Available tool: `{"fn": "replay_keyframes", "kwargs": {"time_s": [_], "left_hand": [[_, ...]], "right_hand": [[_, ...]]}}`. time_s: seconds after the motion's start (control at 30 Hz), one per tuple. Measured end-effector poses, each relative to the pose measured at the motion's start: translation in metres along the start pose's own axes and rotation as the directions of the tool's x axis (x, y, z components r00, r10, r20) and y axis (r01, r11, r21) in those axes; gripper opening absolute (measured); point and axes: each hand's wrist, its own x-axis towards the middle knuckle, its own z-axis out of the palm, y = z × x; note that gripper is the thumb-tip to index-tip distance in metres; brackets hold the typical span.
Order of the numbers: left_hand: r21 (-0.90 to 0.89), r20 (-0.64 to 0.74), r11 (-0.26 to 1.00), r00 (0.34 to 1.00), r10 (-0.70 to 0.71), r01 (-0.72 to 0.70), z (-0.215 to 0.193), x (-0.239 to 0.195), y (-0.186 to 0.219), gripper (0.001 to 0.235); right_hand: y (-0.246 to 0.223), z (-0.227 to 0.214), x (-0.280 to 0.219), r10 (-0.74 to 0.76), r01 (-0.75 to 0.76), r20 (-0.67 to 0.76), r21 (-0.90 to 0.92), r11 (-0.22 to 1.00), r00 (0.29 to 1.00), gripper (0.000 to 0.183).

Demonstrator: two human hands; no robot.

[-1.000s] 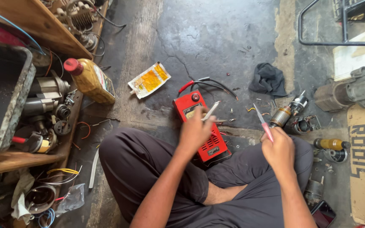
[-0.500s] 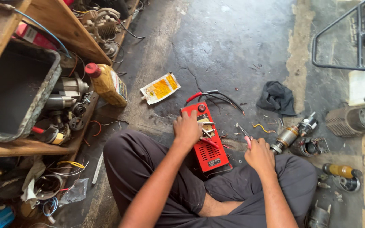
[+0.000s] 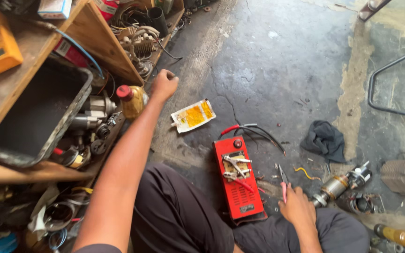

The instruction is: The person sits on the floor and uses pliers to strip the insulation from the ends of black electrical cables. They then insert the exposed wires into a red testing device and wrap the connections with electrical tape.

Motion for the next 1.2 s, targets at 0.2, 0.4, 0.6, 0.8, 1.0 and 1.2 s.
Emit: {"fn": "replay_keyframes", "kwargs": {"time_s": [0.2,0.4,0.6,0.8,1.0,1.2], "left_hand": [[0.721,0.191,0.688,0.977,-0.092,-0.077,0.019,0.056,-0.038,0.048],[0.267,0.061,0.873,0.897,-0.439,0.409,0.057,0.06,-0.023,0.07],[0.371,-0.4,0.839,0.884,-0.241,0.397,0.087,0.042,-0.025,0.052],[0.107,-0.3,0.964,0.932,-0.204,0.245,0.069,0.039,-0.038,0.024],[-0.254,-0.728,0.96,0.676,-0.112,-0.115,0.029,0.093,0.035,0.009],[-0.911,-0.285,0.356,0.941,-0.182,-0.207,-0.052,0.07,0.122,0.015]], "right_hand": [[-0.003,0.007,0.018,0.032,-0.033,0.036,0.041,0.999,0.999,0.072],[0.005,0.015,0.037,0.051,-0.062,0.141,0.075,0.995,0.989,0.082],[0.005,0.026,0.05,0.106,-0.11,0.188,0.008,0.994,0.976,0.076],[0.005,0.025,0.049,0.065,-0.068,0.179,0.014,0.998,0.982,0.071],[0.005,0.016,0.038,0.025,-0.039,0.107,0.127,0.991,0.994,0.081],[0.004,0.01,0.025,0.037,-0.049,0.091,0.134,0.99,0.995,0.073]]}}
